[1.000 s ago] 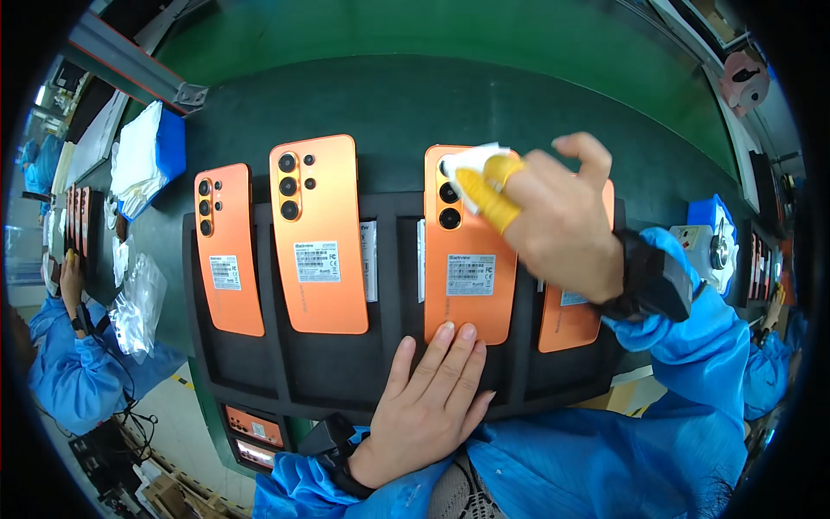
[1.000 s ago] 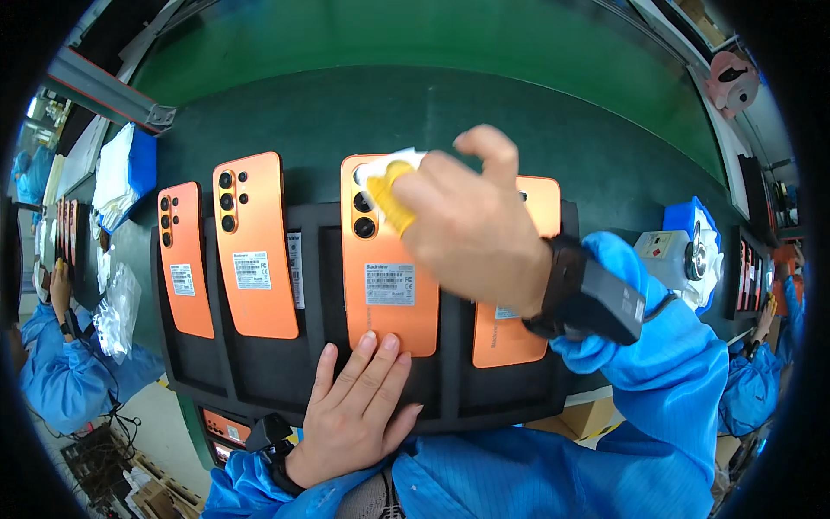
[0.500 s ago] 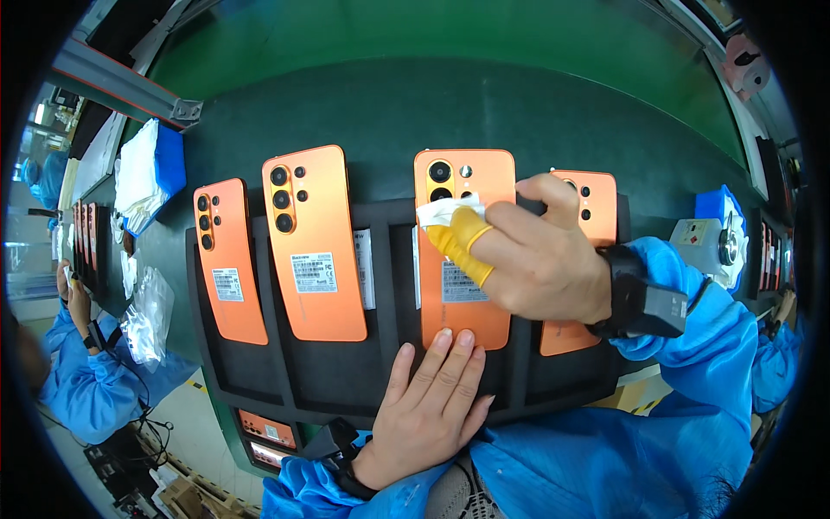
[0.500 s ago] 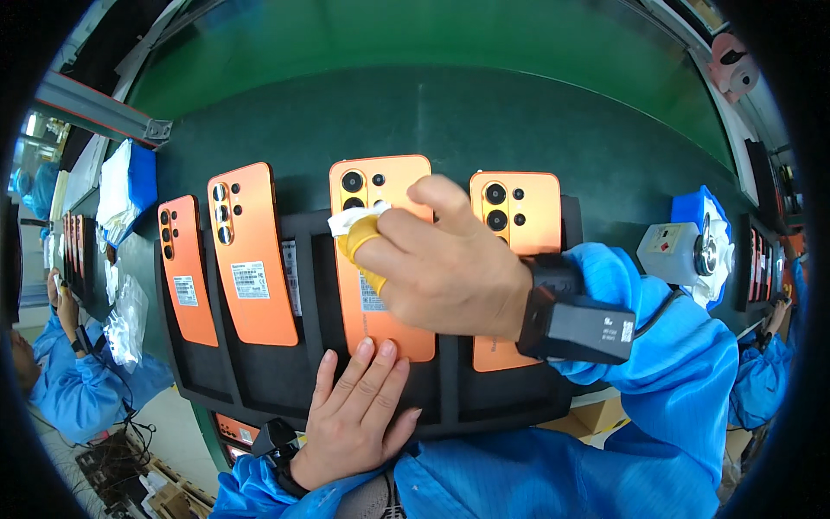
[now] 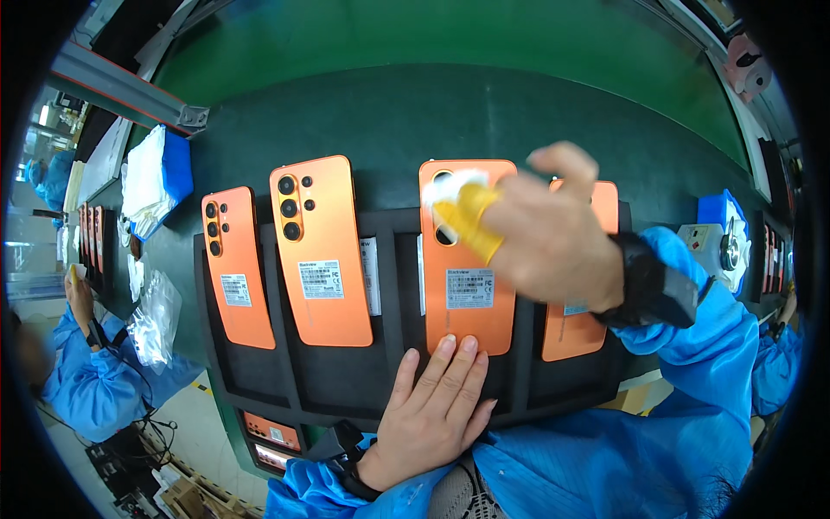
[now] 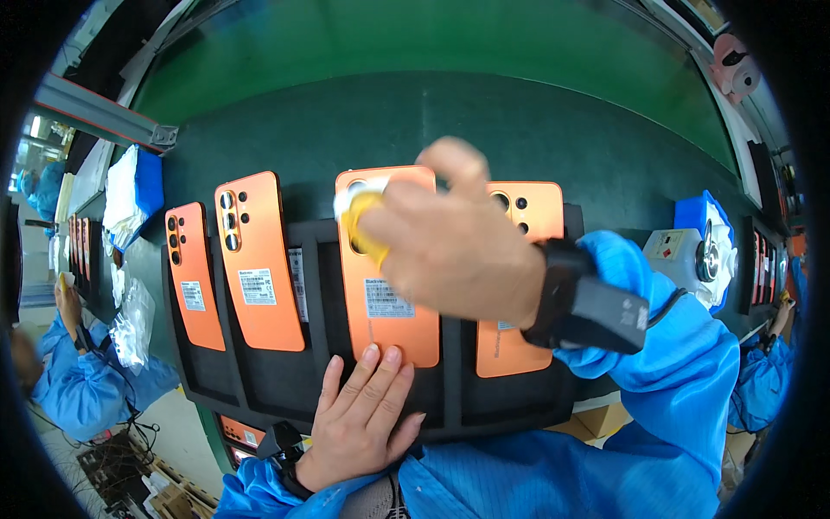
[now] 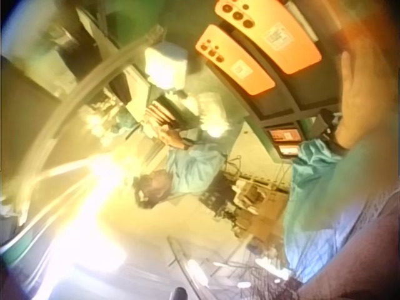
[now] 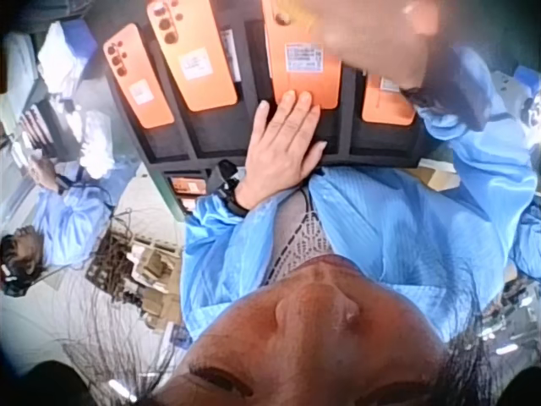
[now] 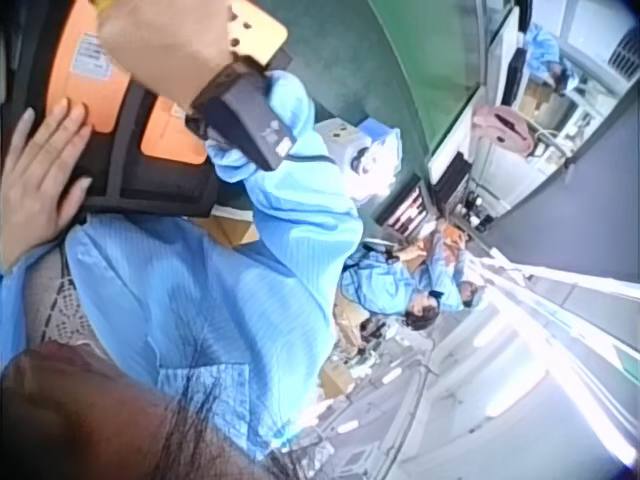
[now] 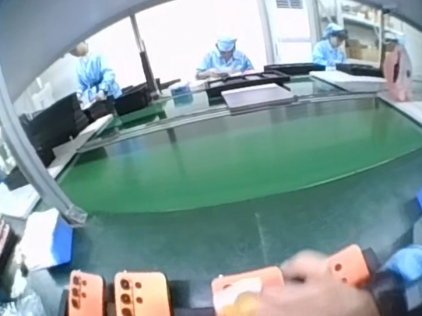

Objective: Cleaning the camera lenses of multiple orange smartphones arranged in a tray using a white cloth.

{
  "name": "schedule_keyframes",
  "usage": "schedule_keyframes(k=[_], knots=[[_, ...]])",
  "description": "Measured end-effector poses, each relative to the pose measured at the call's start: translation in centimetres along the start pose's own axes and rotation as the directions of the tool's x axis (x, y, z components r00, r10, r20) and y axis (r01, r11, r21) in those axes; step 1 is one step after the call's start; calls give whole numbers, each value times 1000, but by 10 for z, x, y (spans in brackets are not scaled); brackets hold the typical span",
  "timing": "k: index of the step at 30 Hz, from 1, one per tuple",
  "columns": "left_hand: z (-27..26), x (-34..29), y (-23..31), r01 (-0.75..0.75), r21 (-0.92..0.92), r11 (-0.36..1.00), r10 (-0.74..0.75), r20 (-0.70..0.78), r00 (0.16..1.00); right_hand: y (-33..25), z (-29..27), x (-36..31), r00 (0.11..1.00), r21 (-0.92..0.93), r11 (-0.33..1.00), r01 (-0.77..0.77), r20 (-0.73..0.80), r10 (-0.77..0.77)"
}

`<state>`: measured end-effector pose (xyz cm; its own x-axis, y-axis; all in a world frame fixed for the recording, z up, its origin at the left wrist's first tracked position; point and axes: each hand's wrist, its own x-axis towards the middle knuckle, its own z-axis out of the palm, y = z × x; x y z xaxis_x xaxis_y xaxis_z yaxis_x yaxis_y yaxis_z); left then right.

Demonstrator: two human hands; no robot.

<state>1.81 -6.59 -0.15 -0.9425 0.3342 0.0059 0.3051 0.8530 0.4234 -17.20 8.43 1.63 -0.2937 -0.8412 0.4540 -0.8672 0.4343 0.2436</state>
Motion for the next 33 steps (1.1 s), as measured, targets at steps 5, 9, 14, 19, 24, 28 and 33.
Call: schedule_keyframes(k=[5,9,14,19,24,28,33], knots=[[0,-1,0,20,-6,1000,-20,9,1000,22,26,6,993,-100,991,-89,-90,80],[0,-1,1,14,7,1000,-14,18,1000,21,21,14,983,10,994,-111,-143,111],[0,-1,0,15,9,1000,-15,16,1000,6,20,12,999,91,995,-43,-15,44],[-1,1,1,16,-7,1000,-16,7,1000,-6,7,6,988,61,987,-150,41,148],[-1,1,-1,12,-11,1000,-12,-1,1000,-26,-2,-3,971,96,971,-218,124,205],[0,0,-2,-13,-30,999,13,-14,1000,-20,-9,-15,975,89,976,-200,111,190],[0,-1,-1,19,-17,1000,-19,-1,1000,11,-8,-5,957,-14,971,-238,166,237]])
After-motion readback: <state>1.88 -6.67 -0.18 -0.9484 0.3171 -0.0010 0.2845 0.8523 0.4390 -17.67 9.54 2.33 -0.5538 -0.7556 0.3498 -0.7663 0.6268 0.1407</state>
